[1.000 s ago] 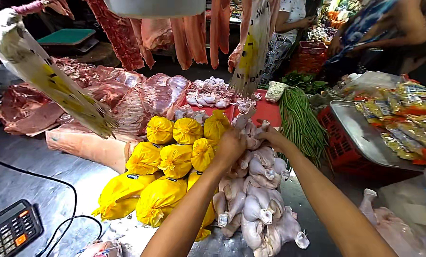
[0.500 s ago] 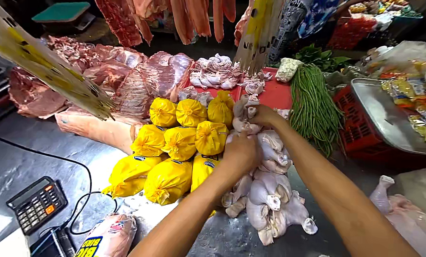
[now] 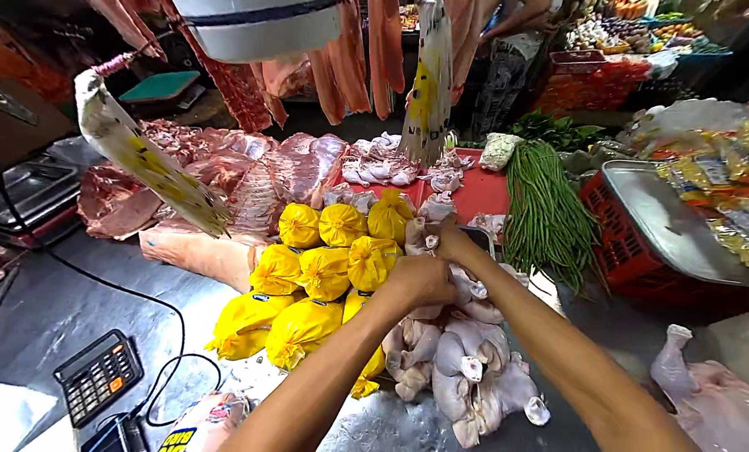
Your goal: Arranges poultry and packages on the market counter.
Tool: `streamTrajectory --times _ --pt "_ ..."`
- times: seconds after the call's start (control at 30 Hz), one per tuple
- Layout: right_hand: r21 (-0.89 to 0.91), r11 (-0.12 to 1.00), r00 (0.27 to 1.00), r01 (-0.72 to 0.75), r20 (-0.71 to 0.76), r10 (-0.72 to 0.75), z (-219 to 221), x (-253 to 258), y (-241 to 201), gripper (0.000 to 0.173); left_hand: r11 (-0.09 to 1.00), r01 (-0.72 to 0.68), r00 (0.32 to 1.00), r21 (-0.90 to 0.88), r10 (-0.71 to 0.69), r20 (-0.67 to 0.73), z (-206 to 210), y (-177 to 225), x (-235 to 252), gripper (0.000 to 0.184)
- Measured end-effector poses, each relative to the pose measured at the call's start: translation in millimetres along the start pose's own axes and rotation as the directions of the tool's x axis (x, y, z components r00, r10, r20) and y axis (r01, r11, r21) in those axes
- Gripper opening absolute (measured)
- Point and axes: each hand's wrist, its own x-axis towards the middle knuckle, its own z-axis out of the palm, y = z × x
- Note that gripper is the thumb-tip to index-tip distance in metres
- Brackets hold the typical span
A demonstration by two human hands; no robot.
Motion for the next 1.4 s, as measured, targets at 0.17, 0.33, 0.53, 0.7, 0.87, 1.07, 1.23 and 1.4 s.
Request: streamTrajectory --times 0.17,0.33,0.53,0.7,0.87,1.07,1.23,1.4 --pt "0.157 0.981 0.99 0.118 -0.097 -0.104 -5.9 14.5 21.5 0.056 0.999 -0.009 0.999 0.05 0.011 -0.044 37.2 -15.4 18.6 0.028" --pt "0.239 0.971 0.992 0.004 -0.121 0.026 -5.0 8.2 16.1 0.061 0.996 0.0 0.992 0.088 0.011 -0.122 63.6 -10.1 23.8 0.025" --pt "0.218 0.974 0.977 -0.056 -0.187 0.098 -1.4 -3.4 6.6 0.07 0.998 -0.025 0.972 0.057 0.038 -0.231 83.9 -15.0 22.2 0.024" --pt "0.259 0.963 0.976 -0.077 -0.18 0.126 -7.2 -22.3 4.4 0.084 0.965 -0.182 0.954 -0.19 0.127 -0.27 54.2 -30.4 -21.8 0.037" --pt "0.212 0.975 0.983 -0.063 -0.154 0.097 -21.5 -71.4 -13.3 0.087 0.867 -0.364 0.799 -0.34 0.104 -0.592 60.1 -56.4 -175.0 0.036" --pt "-0.015 0.997 0.998 0.069 -0.002 -0.069 -40.7 -175.1 -51.1 0.074 0.665 -0.199 0.685 -0.72 -0.431 -0.587 203.7 -99.1 -397.2 0.044" --pt "-0.135 0.961 0.964 0.241 0.145 -0.222 -34.1 -253.9 -106.7 0.064 0.312 -0.114 0.551 -0.943 -0.77 -0.321 297.9 -60.0 -524.7 0.049" --pt "-0.23 0.901 0.906 0.368 0.306 -0.292 8.9 -306.4 -167.7 0.062 0.22 -0.215 0.432 -0.951 -0.852 -0.295 332.3 -42.3 -554.5 0.053"
